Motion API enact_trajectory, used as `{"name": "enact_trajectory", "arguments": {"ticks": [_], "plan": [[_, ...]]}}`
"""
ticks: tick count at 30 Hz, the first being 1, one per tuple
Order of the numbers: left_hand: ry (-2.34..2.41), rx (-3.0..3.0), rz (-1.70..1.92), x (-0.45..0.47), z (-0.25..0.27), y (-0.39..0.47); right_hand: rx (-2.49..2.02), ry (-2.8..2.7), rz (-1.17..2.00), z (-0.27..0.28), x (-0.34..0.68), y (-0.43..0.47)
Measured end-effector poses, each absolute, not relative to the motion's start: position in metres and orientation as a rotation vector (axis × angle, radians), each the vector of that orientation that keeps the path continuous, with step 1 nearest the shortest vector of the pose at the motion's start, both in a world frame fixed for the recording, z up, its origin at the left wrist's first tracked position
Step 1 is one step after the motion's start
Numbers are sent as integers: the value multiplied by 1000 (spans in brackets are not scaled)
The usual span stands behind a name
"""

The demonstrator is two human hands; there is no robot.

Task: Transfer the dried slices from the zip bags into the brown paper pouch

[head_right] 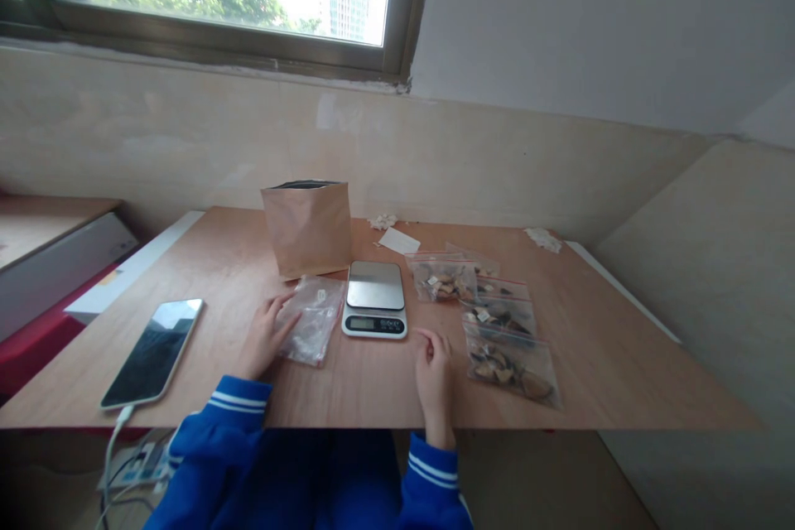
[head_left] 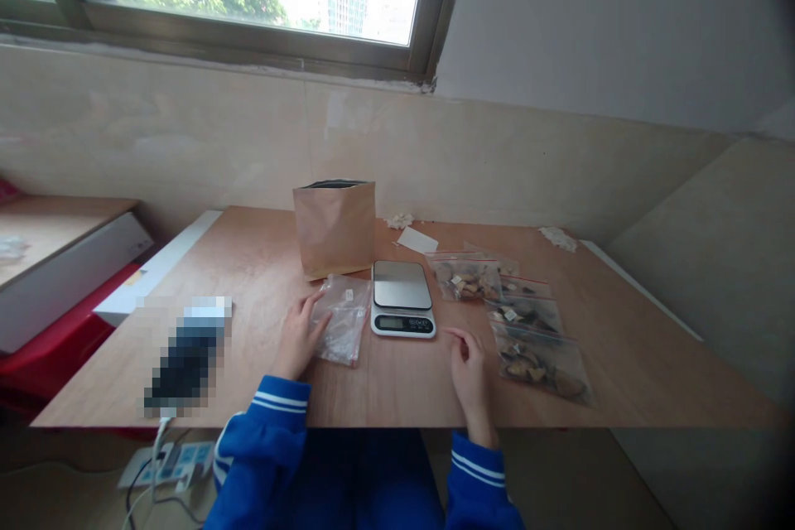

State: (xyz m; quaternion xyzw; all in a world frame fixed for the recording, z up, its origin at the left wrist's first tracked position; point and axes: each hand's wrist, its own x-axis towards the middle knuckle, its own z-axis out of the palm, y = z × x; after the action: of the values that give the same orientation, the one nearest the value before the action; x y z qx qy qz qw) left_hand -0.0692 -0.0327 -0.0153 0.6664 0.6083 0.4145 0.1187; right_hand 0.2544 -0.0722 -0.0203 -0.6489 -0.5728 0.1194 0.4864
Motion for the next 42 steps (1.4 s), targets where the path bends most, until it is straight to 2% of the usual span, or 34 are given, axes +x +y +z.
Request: {"name": "enact_trajectory", "arguments": {"ticks": [8, 14, 18, 22, 26, 30, 34, 38, 42], "plan": [[1743, 1934, 1195, -65, -35, -31, -1571, -1786, -32, 10, 266, -12], [1950, 1897, 1312, -55, -26, -54, -1740, -1875, -178, -10, 288, 37], [2095, 1961, 1077, -47, -10, -67, -1798, -1867, -276, -26, 290, 45], [2017, 2176, 789, -45, -5, -69, -1798, -1835, -329, -30, 288, 42], [2051, 2153, 601, -46, -7, -67, -1752, -1774, -309, -24, 289, 39], [2092, 2101, 537, -47, -7, -67, -1603, -1434, -286, -3, 288, 22], [2049, 2055, 707, -48, -4, -66, -1380, -931, -335, 33, 268, -27], [1854, 1915, 1084, -46, 6, -70, -1205, -582, -196, 62, 227, -81], [1397, 1668, 1401, -28, 27, -87, -1140, -614, 190, 80, 187, -102]]}}
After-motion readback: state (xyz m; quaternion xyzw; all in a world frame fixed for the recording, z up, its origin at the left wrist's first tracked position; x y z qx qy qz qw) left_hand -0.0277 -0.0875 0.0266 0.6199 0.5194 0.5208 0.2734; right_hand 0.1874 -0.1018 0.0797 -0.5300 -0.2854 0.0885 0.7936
